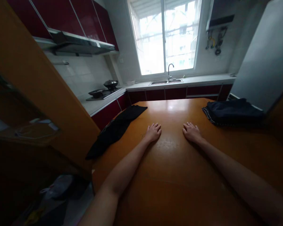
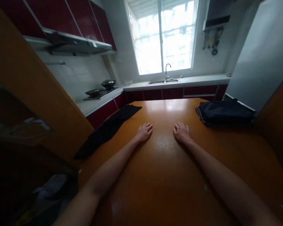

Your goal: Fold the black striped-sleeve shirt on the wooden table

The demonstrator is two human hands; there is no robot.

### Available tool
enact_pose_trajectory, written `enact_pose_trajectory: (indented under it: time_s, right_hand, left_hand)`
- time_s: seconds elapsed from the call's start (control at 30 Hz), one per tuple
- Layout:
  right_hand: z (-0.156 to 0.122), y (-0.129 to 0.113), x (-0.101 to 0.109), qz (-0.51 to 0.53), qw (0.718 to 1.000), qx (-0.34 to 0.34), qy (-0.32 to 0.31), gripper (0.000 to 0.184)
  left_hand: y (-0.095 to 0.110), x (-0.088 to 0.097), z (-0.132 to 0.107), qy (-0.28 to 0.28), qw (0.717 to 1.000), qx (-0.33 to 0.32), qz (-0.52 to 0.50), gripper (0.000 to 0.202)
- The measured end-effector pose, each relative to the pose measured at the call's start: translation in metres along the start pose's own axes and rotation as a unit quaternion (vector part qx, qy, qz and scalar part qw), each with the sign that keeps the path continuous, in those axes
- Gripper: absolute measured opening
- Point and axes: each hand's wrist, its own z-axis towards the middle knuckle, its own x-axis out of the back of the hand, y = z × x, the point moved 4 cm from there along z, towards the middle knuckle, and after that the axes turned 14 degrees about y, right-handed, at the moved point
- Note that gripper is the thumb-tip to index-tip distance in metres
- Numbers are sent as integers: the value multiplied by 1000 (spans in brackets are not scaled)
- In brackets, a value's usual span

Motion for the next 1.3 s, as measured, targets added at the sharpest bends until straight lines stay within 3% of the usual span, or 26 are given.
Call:
enact_pose_trajectory:
  time_s: [0.1, 0.2, 0.33, 0.47, 0.57, 0.67, 0.8, 0.9, 1.1, 1.3]
  right_hand:
    - [-1, 0, 1, 0, 1000, 3, -2, 56]
    - [0, 0, 1, -2, 1000, 2, -4, 55]
    - [1, 1, -1, -1, 1000, -2, -6, 55]
    - [0, 0, -2, 1, 1000, 3, -4, 55]
    - [0, -2, -1, -3, 1000, 7, 2, 54]
    - [0, -1, -1, -3, 1000, 7, 4, 53]
    - [1, 0, -3, -2, 1000, 4, 2, 53]
    - [2, 1, -4, -2, 1000, 3, -1, 53]
    - [1, 1, -2, -4, 1000, 7, 0, 55]
    - [2, 2, -4, -9, 1000, 4, 1, 55]
  left_hand:
    - [-2, 2, 2, 1, 1000, 4, -2, 52]
    - [-19, 10, 6, 9, 999, 34, 10, 47]
    - [-76, 31, 3, 61, 982, 167, 67, 47]
    - [-142, 54, -17, 133, 914, 365, 120, 46]
    - [-168, 63, -26, 139, 901, 393, 124, 43]
    - [-176, 68, -29, 139, 904, 387, 118, 43]
    - [-169, 65, -23, 123, 924, 347, 103, 45]
    - [-148, 56, -15, 108, 943, 300, 92, 45]
    - [-80, 33, -2, 84, 977, 188, 58, 44]
    - [-11, 23, -7, 69, 994, 80, 17, 41]
